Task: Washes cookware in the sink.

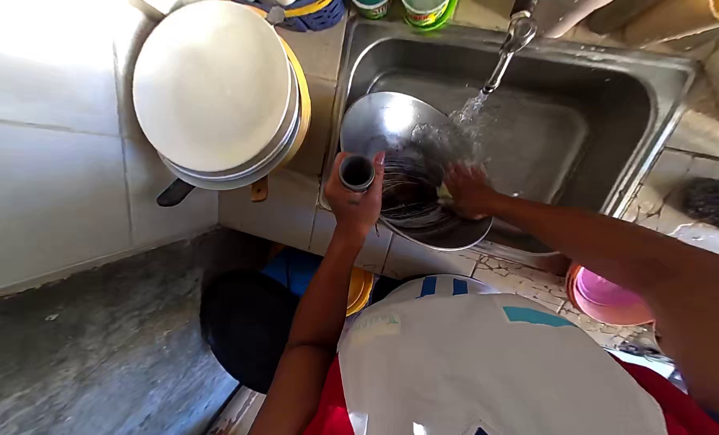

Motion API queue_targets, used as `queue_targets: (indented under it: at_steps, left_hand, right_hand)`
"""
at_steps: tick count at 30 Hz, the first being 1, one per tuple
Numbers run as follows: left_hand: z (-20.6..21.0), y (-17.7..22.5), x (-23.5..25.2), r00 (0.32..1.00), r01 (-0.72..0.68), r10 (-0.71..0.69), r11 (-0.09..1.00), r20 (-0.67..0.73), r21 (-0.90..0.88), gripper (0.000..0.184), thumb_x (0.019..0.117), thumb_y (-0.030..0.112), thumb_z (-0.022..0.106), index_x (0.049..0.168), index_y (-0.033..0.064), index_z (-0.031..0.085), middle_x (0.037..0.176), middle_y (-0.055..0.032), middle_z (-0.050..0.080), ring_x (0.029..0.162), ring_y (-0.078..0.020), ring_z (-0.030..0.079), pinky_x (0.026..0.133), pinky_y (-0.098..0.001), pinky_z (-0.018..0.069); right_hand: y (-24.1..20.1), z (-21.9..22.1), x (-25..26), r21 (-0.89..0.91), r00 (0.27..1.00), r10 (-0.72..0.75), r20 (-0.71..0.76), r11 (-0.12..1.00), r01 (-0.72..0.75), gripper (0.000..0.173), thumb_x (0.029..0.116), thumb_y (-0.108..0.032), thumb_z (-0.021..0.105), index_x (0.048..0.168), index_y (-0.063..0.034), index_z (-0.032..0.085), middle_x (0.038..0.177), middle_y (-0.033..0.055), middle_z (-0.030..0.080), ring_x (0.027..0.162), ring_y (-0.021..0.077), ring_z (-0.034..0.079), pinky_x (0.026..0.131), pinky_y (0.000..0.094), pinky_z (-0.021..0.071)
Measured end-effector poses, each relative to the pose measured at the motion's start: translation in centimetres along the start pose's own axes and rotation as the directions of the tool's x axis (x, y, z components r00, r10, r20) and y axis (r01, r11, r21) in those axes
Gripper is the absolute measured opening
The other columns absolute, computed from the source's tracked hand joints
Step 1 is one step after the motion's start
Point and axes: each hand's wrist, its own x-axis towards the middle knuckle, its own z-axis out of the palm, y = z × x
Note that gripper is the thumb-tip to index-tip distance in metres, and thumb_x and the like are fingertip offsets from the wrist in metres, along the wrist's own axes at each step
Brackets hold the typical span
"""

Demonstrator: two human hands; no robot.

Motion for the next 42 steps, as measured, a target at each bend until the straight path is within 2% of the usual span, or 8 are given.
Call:
queue_targets:
  at_steps: [4,7,9,13,19,29,36,42]
  left_hand:
    - [0.7,-0.7,0.6,0.984,0.153,-0.163,0.979,-0.069,-0.137,0.016,0.0900,0.010,0.075,0.089,0.0071,0.060,0.074,0.0042,0.061,0.064,-0.0031,0.060,0.062,-0.0232,0.0552]
    - [0.4,0.2,-0.1,0.939,0.325,-0.343,0.915,-0.034,-0.240,0.016,0.0918,0.017,0.074,0.090,0.0128,0.058,0.068,0.0054,0.057,0.054,-0.0058,0.054,0.054,-0.0248,0.0517]
    - [-1.1,1.0,-1.3,0.911,0.403,-0.412,0.881,0.016,-0.249,0.015,0.0971,0.028,0.071,0.093,0.0198,0.060,0.066,0.0082,0.055,0.053,-0.0036,0.053,0.052,-0.0216,0.0516]
    - [-5.2,1.8,-4.6,0.899,0.405,-0.436,0.864,-0.042,-0.300,0.016,0.1034,0.028,0.061,0.089,0.0198,0.061,0.058,0.0082,0.055,0.049,-0.0054,0.056,0.054,-0.0256,0.0555]
    - [-8.6,4.0,-8.4,0.920,0.301,-0.362,0.898,-0.151,-0.320,0.023,0.1041,0.023,0.056,0.082,0.0210,0.059,0.057,0.0097,0.054,0.050,-0.0046,0.055,0.060,-0.0253,0.0561]
    - [-12.8,-1.1,-11.5,0.847,0.146,-0.280,0.940,-0.452,-0.309,0.009,0.0962,0.003,0.061,0.090,0.0087,0.057,0.067,0.0034,0.062,0.062,-0.0073,0.063,0.066,-0.0261,0.0576]
    - [-13.0,-1.7,-10.9,0.872,0.193,-0.296,0.940,-0.391,-0.280,0.012,0.0919,0.004,0.065,0.086,0.0099,0.055,0.064,0.0036,0.058,0.057,-0.0078,0.059,0.060,-0.0263,0.0554]
    - [-12.9,-1.1,-10.7,0.863,0.337,-0.406,0.906,-0.300,-0.256,0.012,0.0958,0.020,0.069,0.090,0.0142,0.060,0.069,0.0039,0.059,0.059,-0.0073,0.059,0.057,-0.0260,0.0541]
  right_hand:
    - [8.4,13.6,10.9,0.447,0.898,-0.432,-0.082,0.790,0.420,0.048,0.1124,-0.020,0.035,0.155,0.0027,0.039,0.164,0.0229,0.034,0.154,0.0347,0.031,0.126,0.0487,0.0223]
    - [3.3,11.8,9.8,0.754,0.916,-0.397,-0.052,0.586,0.297,0.041,0.1121,-0.022,0.030,0.131,-0.0013,0.060,0.122,0.0093,0.063,0.110,0.0092,0.059,0.097,0.0301,0.0493]
    - [0.7,10.7,8.6,0.828,0.903,-0.419,-0.093,0.471,0.303,0.043,0.1118,-0.021,0.031,0.142,-0.0018,0.053,0.135,0.0089,0.059,0.120,0.0057,0.055,0.104,0.0272,0.0455]
    - [-2.3,13.8,8.1,0.762,0.758,-0.601,-0.254,0.359,0.540,0.055,0.1094,-0.017,0.034,0.162,-0.0021,0.027,0.171,0.0139,0.019,0.158,0.0194,0.019,0.128,0.0368,0.0186]
    - [-6.4,19.3,7.2,0.701,0.713,-0.561,-0.421,0.297,0.648,0.054,0.1103,-0.018,0.030,0.161,-0.0013,0.027,0.171,0.0152,0.019,0.159,0.0211,0.016,0.129,0.0371,0.0179]
    - [-10.1,22.4,21.5,-0.152,0.164,-0.699,-0.696,0.366,0.918,0.064,0.1033,-0.032,0.043,0.152,0.0099,0.041,0.161,0.0340,0.031,0.154,0.0457,0.024,0.129,0.0540,0.0144]
    - [-1.9,15.5,26.0,-0.184,0.428,-0.240,-0.872,0.969,0.167,0.071,0.1026,-0.032,0.041,0.163,-0.0003,0.020,0.169,0.0278,0.014,0.157,0.0482,0.010,0.125,0.0675,0.0072]
    - [-11.1,22.6,20.8,0.070,0.314,-0.447,-0.837,0.482,0.873,0.064,0.1081,-0.030,0.033,0.159,0.0087,0.025,0.168,0.0310,0.012,0.159,0.0405,0.008,0.131,0.0502,0.0104]
